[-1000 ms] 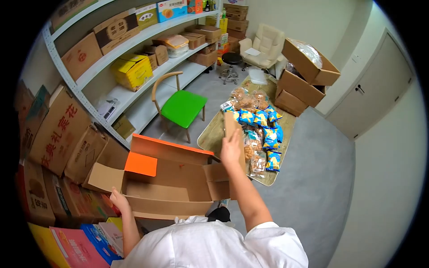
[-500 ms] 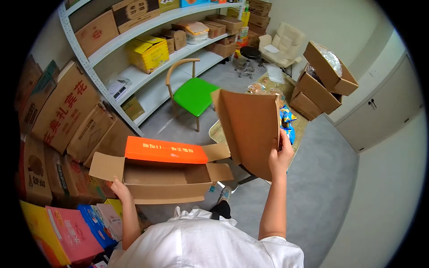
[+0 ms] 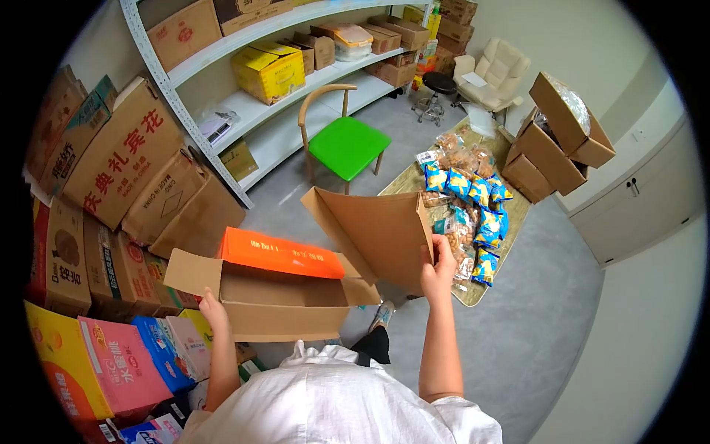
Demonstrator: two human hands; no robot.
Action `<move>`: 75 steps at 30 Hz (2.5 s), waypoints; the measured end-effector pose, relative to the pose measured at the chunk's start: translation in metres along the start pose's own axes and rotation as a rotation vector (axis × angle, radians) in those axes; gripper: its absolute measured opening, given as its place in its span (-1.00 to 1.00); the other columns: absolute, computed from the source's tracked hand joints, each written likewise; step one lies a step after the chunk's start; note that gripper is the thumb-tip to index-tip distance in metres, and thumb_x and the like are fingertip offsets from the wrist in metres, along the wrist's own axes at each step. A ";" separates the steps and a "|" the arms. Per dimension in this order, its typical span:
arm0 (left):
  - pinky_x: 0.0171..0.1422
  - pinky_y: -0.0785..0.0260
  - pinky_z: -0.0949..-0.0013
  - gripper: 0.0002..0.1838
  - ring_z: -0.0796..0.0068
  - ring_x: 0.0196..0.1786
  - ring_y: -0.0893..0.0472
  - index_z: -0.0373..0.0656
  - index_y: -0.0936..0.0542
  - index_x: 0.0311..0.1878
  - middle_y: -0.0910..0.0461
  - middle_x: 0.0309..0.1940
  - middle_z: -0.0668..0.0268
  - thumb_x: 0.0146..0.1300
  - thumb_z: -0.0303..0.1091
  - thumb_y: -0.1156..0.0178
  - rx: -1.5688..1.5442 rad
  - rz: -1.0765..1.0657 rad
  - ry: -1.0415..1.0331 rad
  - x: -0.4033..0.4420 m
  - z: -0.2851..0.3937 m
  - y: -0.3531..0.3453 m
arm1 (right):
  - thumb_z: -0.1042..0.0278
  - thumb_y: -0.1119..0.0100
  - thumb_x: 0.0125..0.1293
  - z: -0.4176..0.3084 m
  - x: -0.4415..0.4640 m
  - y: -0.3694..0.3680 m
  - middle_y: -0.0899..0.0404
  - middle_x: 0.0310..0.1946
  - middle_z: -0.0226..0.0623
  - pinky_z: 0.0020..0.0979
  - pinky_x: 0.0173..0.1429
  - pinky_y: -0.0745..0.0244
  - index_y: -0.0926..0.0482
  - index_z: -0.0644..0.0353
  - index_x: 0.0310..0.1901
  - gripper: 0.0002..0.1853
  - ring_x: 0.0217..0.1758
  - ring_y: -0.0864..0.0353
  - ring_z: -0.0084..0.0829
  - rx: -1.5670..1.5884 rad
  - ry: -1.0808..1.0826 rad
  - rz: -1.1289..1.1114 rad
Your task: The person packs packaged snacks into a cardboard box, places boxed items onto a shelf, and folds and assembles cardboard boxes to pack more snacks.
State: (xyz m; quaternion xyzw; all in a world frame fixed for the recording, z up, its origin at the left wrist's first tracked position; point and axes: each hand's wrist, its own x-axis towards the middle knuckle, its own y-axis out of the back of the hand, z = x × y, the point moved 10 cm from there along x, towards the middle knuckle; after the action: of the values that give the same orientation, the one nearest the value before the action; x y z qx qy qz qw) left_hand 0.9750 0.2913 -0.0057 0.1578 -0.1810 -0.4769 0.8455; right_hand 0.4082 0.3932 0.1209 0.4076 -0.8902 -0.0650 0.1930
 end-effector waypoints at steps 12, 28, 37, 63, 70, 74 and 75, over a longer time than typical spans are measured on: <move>0.04 -0.33 0.29 -0.55 0.21 -0.05 -0.57 -0.52 -0.51 -0.10 -0.62 -0.18 0.10 0.45 -0.21 0.12 -0.202 -0.021 0.530 -0.042 -0.173 -0.041 | 0.60 0.04 0.37 0.088 -0.027 -0.067 -0.51 -0.12 -0.41 -0.52 0.09 -0.31 -0.42 0.26 -0.03 -0.82 -0.02 -0.44 -0.58 0.412 -0.338 0.138; -0.17 -0.49 0.26 -0.71 0.41 -0.25 -0.58 -0.24 -0.48 -0.09 -0.55 -0.24 0.28 0.40 -0.17 -0.02 -0.768 0.073 0.929 -0.102 -0.352 -0.158 | 0.48 0.00 0.40 0.204 -0.068 -0.154 -0.39 -0.22 -0.42 -0.54 0.02 -0.29 -0.37 0.21 -0.10 -0.90 -0.14 -0.35 -0.62 0.112 -0.274 0.051; -0.09 -0.48 0.22 -0.69 0.35 -0.17 -0.59 -0.18 -0.49 -0.05 -0.61 -0.17 0.27 0.42 -0.12 0.01 -1.073 -0.060 1.060 -0.122 -0.504 -0.255 | 0.47 0.04 0.42 0.330 -0.106 -0.218 -0.37 0.12 -0.35 -0.44 0.29 -0.16 -0.28 0.23 0.24 -0.63 0.18 -0.31 -0.51 0.287 -0.262 0.038; -0.04 -0.51 0.22 -0.63 0.26 -0.16 -0.65 -0.25 -0.48 0.08 -0.62 -0.12 0.07 0.40 -0.18 0.06 -0.064 -1.220 0.853 -0.152 -0.530 -0.377 | 0.19 0.17 0.50 0.658 -0.149 -0.354 -0.44 0.14 -0.23 -0.15 0.27 -0.37 -0.33 0.23 0.19 -0.62 0.17 -0.44 -0.24 1.048 -0.977 0.001; 0.21 -0.36 0.24 -0.62 0.24 0.15 -0.49 -0.16 -0.42 0.13 -0.47 0.14 0.14 0.32 -0.19 -0.04 -0.911 -0.561 1.090 -0.113 -0.573 -0.414 | 0.41 -0.03 0.38 0.626 -0.135 -0.346 -0.49 0.07 -0.22 -0.25 0.16 -0.44 -0.35 0.29 0.16 -0.65 0.10 -0.49 -0.31 1.020 -0.920 -0.105; 0.18 -0.37 0.26 -0.66 0.29 0.14 -0.48 -0.13 -0.43 0.11 -0.47 0.14 0.20 0.28 -0.28 -0.06 -1.051 -0.614 0.793 -0.092 -0.514 -0.401 | 0.55 -0.21 0.20 0.565 -0.109 -0.321 -0.52 0.04 -0.20 -0.30 0.15 -0.42 -0.39 0.32 0.12 -0.56 0.08 -0.52 -0.31 0.836 -0.491 -0.180; 0.17 -0.37 0.27 -0.70 0.32 0.11 -0.49 -0.12 -0.44 0.05 -0.48 0.12 0.23 0.26 -0.33 -0.06 -0.960 -0.629 0.639 -0.078 -0.496 -0.400 | 0.55 -0.21 0.20 0.547 -0.106 -0.314 -0.53 0.03 -0.21 -0.30 0.16 -0.41 -0.39 0.32 0.11 -0.58 0.08 -0.52 -0.33 0.794 -0.436 -0.181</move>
State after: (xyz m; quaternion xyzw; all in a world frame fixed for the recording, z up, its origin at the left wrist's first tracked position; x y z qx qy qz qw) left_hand 0.8638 0.2074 -0.6329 -0.0580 0.3667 -0.6588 0.6544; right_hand 0.4734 0.2430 -0.4975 0.5029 -0.8268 0.1801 -0.1763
